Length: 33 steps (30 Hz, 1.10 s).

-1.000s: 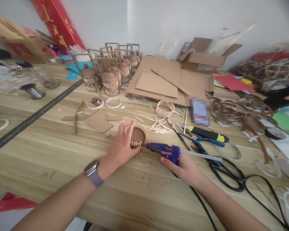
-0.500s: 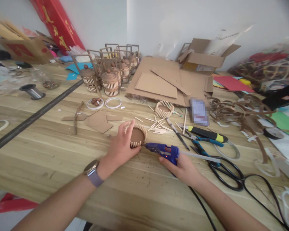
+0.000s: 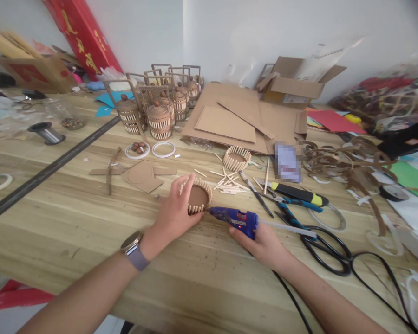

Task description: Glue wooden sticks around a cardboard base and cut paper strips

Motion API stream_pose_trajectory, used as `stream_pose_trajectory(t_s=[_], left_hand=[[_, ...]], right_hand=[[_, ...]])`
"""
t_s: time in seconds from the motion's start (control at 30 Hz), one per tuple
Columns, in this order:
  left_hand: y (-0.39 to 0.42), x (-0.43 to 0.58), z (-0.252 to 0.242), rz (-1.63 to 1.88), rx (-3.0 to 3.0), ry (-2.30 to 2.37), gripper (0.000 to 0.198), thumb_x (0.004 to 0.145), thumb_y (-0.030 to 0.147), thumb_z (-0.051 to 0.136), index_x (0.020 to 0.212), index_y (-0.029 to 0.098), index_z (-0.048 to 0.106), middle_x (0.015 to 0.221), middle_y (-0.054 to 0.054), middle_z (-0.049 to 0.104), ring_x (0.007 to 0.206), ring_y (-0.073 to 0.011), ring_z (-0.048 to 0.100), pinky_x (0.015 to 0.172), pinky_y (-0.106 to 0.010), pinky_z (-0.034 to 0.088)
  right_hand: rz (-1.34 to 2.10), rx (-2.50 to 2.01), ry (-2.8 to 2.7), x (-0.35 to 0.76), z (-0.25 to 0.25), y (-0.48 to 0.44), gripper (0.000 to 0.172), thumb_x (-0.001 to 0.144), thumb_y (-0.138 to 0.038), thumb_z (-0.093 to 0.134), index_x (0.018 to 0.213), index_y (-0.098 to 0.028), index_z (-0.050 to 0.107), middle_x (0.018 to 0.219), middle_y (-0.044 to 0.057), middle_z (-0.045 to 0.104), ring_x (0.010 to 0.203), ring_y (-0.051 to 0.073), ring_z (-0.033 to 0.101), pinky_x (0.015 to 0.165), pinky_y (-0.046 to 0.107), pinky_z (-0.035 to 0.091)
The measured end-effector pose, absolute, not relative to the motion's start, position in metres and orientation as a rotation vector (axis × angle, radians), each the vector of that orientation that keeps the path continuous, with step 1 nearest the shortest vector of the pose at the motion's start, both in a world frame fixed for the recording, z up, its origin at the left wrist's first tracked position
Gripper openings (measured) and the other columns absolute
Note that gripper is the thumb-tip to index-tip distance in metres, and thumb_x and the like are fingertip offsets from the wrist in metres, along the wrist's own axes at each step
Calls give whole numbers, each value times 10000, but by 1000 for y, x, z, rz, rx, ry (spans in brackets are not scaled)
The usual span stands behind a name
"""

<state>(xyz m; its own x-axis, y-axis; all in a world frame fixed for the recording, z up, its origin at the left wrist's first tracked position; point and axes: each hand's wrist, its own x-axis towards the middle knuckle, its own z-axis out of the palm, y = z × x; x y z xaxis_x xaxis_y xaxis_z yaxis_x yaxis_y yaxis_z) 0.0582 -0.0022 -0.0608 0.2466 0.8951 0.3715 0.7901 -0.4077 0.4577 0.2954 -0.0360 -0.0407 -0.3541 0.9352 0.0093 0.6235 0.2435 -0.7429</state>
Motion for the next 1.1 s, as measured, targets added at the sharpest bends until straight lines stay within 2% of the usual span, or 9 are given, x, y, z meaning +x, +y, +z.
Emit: stream_pose_trajectory(t_s=[0.2, 0.4, 0.6, 0.77, 0.83, 0.9, 1.0, 1.1], left_hand=[[-2, 58, -61, 897, 2338, 1592, 1070, 705, 219, 746, 1520, 281, 56, 1408, -179, 349, 1343, -395, 369, 995, -569, 463], [-2, 58, -60, 869, 2342, 1611, 1068, 700, 224, 751, 1519, 270, 66, 1395, -181, 367, 1328, -396, 385, 1006, -579, 449], [-3, 58, -59, 875, 2323, 1607, 1020, 699, 220, 745, 1511, 225, 128, 1389, -194, 371, 1326, -391, 391, 1016, -566, 445], [-3, 58, -60, 861, 2325, 1594, 1016, 705, 239, 755, 1504, 230, 127, 1402, -195, 367, 1340, -391, 370, 1014, -573, 443], [-3, 58, -60, 874, 2336, 1584, 1035, 703, 230, 759, 1505, 252, 104, 1405, -185, 362, 1340, -381, 371, 1018, -568, 441], [-2, 58, -61, 885, 2347, 1577, 1048, 697, 229, 767, 1505, 253, 99, 1398, -185, 362, 1336, -379, 373, 1024, -565, 437], [-2, 58, -61, 885, 2356, 1575, 1049, 695, 234, 775, 1505, 240, 109, 1387, -187, 367, 1337, -381, 369, 1038, -567, 422], [-2, 58, -61, 887, 2343, 1568, 1037, 698, 223, 766, 1508, 230, 118, 1392, -186, 365, 1345, -381, 361, 1048, -566, 413]], right_hand=[[898, -1458, -2083, 295, -40, -37, 361, 864, -449, 497, 997, -194, 716, 944, 70, 752, 894, 281, 681, 830, 397, 554], [905, -1422, -2089, 297, -44, -37, 392, 887, -457, 481, 1056, -180, 700, 1055, 93, 740, 971, 285, 674, 874, 405, 537], [896, -1427, -2073, 295, -46, -38, 380, 880, -456, 491, 1045, -174, 685, 1034, 102, 735, 947, 287, 673, 852, 404, 534], [921, -1514, -1850, 297, -39, -35, 408, 864, -555, 497, 852, -191, 680, 739, 57, 691, 681, 220, 636, 653, 330, 526], [1091, -1520, -1780, 302, -32, -32, 476, 835, -627, 525, 751, -181, 666, 642, 39, 642, 571, 175, 578, 548, 288, 482], [1420, -1462, -1764, 309, -25, -29, 541, 804, -678, 554, 710, -158, 668, 601, 32, 614, 519, 137, 538, 492, 252, 437], [1989, -1374, -1672, 316, -17, -28, 580, 754, -717, 597, 753, -140, 659, 673, 49, 653, 493, 103, 543, 458, 216, 411], [2256, -1424, -1651, 317, -14, -29, 648, 692, -799, 578, 771, -157, 607, 687, 51, 662, 461, 99, 538, 435, 214, 398]])
